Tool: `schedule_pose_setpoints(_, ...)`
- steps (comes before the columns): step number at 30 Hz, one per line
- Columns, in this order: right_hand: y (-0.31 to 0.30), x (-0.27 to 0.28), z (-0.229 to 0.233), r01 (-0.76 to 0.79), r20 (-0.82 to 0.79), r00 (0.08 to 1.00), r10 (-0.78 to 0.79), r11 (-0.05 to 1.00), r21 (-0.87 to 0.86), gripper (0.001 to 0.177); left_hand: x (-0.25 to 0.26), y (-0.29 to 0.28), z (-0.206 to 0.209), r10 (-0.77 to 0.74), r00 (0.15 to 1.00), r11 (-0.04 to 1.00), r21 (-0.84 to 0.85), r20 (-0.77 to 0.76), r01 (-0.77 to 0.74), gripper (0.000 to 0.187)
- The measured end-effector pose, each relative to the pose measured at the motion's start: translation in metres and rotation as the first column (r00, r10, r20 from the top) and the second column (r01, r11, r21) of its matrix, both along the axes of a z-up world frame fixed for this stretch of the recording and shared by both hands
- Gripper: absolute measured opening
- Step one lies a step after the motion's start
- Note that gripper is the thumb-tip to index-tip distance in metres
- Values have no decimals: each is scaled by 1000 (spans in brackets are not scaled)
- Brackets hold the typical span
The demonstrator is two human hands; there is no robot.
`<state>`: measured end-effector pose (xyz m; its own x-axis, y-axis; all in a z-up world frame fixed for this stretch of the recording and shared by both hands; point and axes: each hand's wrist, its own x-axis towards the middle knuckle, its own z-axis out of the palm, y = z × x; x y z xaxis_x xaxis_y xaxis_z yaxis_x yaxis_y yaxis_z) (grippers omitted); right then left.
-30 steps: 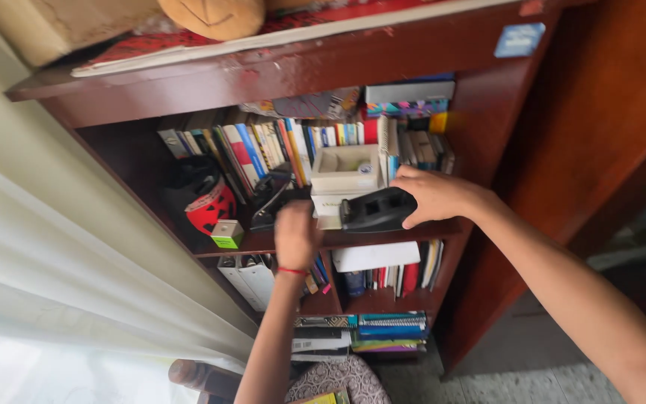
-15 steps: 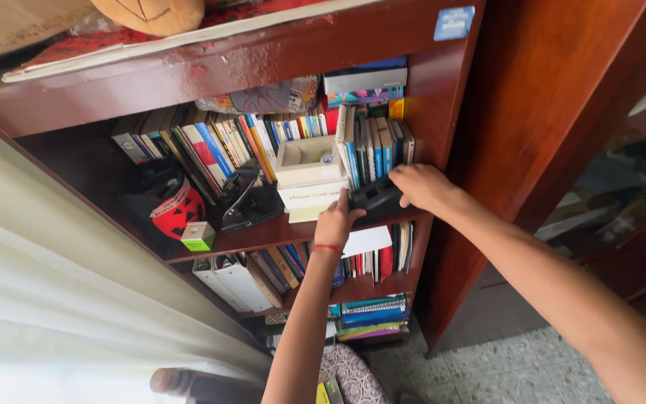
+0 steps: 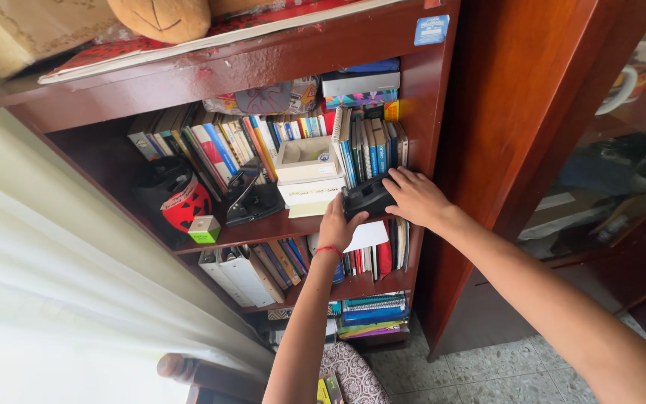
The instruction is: Organize various objects and school supplies on a wooden bookshelf.
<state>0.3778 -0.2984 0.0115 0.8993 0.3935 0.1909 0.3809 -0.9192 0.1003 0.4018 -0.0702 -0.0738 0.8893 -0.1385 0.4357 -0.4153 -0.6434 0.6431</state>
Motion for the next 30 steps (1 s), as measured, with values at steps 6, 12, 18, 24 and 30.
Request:
schedule_pose_setpoints(6,9,-8,12,-9,76,997,15,997,-78,71,22,-2,-1,-69,997,996,49,27,68,84)
schedule_pose_setpoints(12,12,-8,17,18,109,994,-4,992,-127,76,41,-41,52,112,967,991,-96,231,-92,62)
schedule_pose_setpoints(18,15,-11,18,60,87,995,-51,993,-102,76,50,-71,64,231,973,970,-77,-5,-231,46)
schedule_pose_setpoints(24,16,-2,2,59,219,975,-32,991,-117,68,93,-83,22,279,955,954,86,99,-288,27)
schedule_pose_setpoints(30,20,-7,9,64,146,988,-46,991,-119,62,53,-74,51,269,941,957,57,206,-286,63)
